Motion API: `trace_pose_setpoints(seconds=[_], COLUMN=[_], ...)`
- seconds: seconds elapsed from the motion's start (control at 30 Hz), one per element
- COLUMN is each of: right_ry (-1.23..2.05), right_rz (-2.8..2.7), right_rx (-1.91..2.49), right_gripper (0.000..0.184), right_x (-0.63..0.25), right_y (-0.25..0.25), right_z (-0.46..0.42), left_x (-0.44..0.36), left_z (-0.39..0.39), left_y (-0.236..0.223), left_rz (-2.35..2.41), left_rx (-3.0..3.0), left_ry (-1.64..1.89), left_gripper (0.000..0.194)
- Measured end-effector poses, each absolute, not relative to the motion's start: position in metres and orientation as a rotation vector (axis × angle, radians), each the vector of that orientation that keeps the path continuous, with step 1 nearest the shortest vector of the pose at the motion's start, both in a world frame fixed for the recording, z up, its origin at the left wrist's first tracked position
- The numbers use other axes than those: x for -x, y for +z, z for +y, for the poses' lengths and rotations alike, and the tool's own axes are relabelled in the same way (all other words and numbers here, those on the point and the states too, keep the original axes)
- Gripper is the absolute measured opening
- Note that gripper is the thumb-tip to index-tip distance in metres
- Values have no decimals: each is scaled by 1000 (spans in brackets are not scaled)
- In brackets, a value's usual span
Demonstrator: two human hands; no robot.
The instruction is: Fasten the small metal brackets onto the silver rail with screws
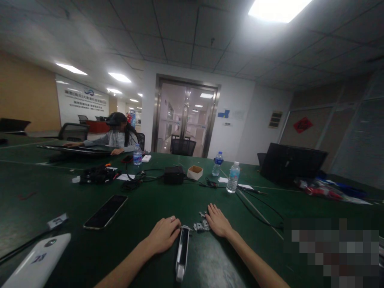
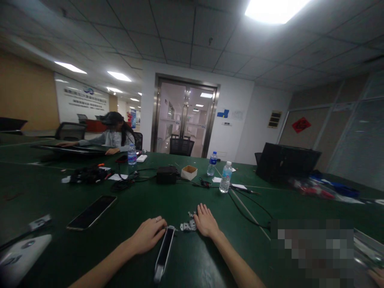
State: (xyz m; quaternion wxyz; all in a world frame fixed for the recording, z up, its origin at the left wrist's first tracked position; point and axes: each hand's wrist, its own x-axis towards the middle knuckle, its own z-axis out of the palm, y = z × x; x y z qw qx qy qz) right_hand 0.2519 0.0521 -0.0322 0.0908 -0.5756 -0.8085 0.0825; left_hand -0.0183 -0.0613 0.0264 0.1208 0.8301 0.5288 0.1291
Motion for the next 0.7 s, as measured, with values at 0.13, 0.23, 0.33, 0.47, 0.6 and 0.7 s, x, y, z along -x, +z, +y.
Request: trace_pose_setpoints(seconds=[0.13,0.23,0.33,0.47,0.6,0.7], right_ry=[257,206,197,240,282,291], right_rz=[-2321,-2354,-2431,-2507,-2505,-2517], right_rx=[1709,1687,1614,1474,1442,1449], right_gripper=[63,59,45,41,39,35], right_x=[-233,-233,-246,-269,-280,-281], right_y=[-32,-19,-1,14,16,18], right_z=[30,19,17,23,29,29], left_x=[18,18,19,21,19,18], left_z=[-63,-65,-64,-62,-63,-63], left_y=[28,30,30,26,26,26], left_rz=[1540,1547,1541,1515,1523,1514], left_rx=[-2441,-2443,-2422,-2412,-2396,-2392], left_ry=[386,362,352,392,388,388], left_gripper=[23,23,23,23,23,24])
